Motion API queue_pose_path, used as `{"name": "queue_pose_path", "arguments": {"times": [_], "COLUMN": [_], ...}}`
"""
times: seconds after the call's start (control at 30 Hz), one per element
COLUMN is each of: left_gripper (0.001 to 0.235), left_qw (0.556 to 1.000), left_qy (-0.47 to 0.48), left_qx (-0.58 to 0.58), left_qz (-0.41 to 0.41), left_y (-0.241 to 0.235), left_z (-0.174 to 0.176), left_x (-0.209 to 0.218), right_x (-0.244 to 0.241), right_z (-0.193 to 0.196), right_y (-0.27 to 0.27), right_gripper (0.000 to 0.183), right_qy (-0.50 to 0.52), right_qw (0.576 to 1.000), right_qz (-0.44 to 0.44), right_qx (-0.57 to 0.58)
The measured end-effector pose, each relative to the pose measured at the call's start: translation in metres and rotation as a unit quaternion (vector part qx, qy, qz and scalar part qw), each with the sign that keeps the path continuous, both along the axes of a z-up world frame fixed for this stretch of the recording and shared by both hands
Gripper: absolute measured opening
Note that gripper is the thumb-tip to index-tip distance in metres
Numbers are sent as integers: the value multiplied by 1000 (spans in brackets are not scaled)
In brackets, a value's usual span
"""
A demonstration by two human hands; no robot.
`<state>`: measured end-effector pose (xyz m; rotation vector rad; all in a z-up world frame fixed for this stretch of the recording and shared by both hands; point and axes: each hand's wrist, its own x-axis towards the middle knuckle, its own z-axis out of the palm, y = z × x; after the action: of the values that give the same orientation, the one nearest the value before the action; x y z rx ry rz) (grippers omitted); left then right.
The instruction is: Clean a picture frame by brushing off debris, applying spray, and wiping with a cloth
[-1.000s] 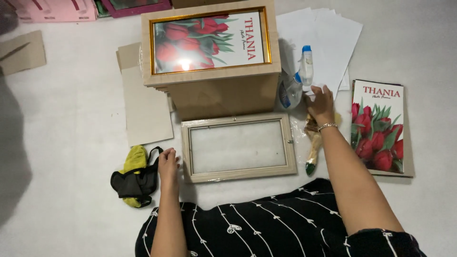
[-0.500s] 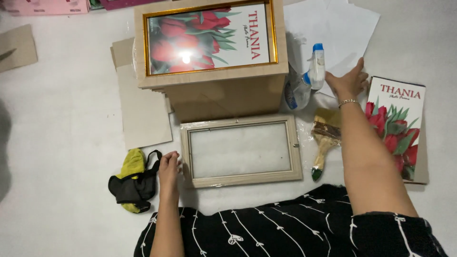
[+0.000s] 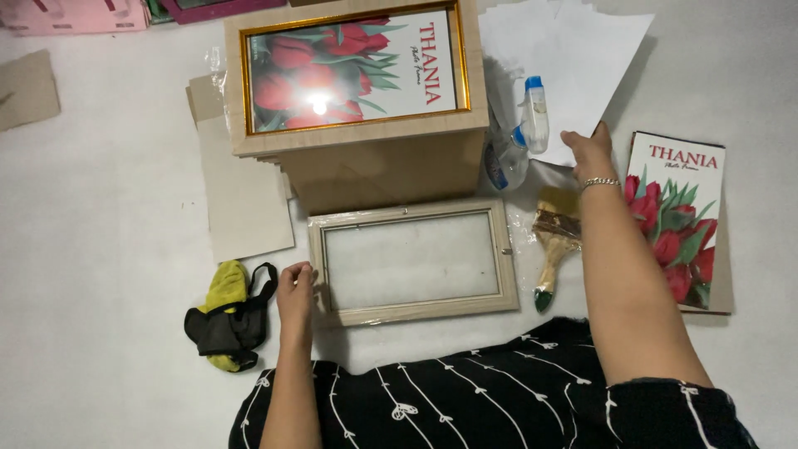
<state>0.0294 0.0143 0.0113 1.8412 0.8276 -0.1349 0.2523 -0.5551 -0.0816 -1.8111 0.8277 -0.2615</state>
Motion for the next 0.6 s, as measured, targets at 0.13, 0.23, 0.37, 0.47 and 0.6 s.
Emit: {"name": "queue_pose_path", "arguments": {"times": [0.13,0.23,0.37,0.47,0.6], "left_gripper": [31,30,28,29,31], "left_qw": [999,995,997,995,994], "left_qy": [-33,-19,-33,-19,14], "left_qx": [10,44,20,40,45], "left_qz": [-43,-87,-68,-89,-101], "left_y": [-6,-16,-14,-17,-22], "left_z": [-2,22,16,19,31], "left_x": [-3,-8,-7,-10,-15], "right_x": [-5,-32,-82,-136,-196], "right_z": [-2,80,220,271,269], "right_y": [-10,-10,-1,10,18], "right_gripper": [52,47,42,47,59], "right_qy": [-60,-152,-22,8,111], "right_qw": [998,985,973,937,907], "right_qz": [-22,-30,34,56,114], "right_qx": [-22,-72,-226,-346,-390]}}
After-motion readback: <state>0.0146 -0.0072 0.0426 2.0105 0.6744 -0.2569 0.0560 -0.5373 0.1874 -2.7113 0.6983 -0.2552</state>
